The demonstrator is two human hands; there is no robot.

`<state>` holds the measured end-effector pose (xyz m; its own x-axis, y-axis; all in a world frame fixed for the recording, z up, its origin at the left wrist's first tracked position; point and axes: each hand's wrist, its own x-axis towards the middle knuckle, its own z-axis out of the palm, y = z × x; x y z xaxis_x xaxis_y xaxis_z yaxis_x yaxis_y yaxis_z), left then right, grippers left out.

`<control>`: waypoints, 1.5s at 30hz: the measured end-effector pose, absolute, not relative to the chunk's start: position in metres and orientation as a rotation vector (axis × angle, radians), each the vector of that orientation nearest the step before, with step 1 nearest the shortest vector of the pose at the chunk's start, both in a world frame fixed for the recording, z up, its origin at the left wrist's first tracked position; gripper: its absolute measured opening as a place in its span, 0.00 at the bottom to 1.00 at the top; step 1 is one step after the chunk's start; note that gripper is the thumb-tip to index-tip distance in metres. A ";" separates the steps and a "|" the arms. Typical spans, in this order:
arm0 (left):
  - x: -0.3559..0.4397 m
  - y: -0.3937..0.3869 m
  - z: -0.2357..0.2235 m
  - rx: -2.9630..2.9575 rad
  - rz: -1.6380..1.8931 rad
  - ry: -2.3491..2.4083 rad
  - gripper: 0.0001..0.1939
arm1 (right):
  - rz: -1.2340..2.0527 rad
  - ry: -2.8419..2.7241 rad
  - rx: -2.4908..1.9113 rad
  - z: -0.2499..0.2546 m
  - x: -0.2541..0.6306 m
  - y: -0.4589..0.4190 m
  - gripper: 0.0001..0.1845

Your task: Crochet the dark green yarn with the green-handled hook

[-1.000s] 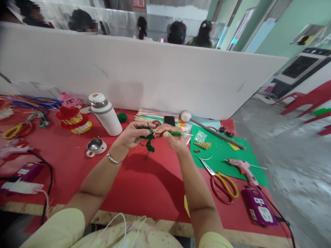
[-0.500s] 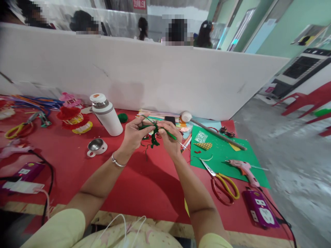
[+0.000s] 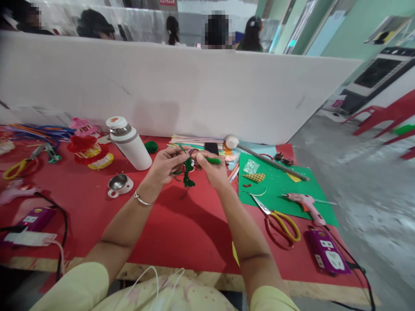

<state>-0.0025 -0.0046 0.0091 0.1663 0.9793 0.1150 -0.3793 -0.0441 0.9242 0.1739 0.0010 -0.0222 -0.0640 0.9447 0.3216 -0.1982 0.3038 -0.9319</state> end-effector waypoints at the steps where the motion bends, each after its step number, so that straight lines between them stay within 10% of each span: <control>1: -0.002 -0.004 0.008 1.098 1.275 0.763 0.16 | 1.170 -1.254 -0.788 -0.021 0.174 0.001 0.22; 45: 0.004 0.001 0.003 0.664 1.132 0.739 0.19 | 1.556 -1.145 -0.612 -0.013 0.179 0.002 0.14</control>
<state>0.0039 0.0014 0.0029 0.2463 0.9524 -0.1797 -0.5474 0.2897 0.7851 0.1789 0.0023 -0.0131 -0.3088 0.9351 0.1738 -0.4437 0.0200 -0.8959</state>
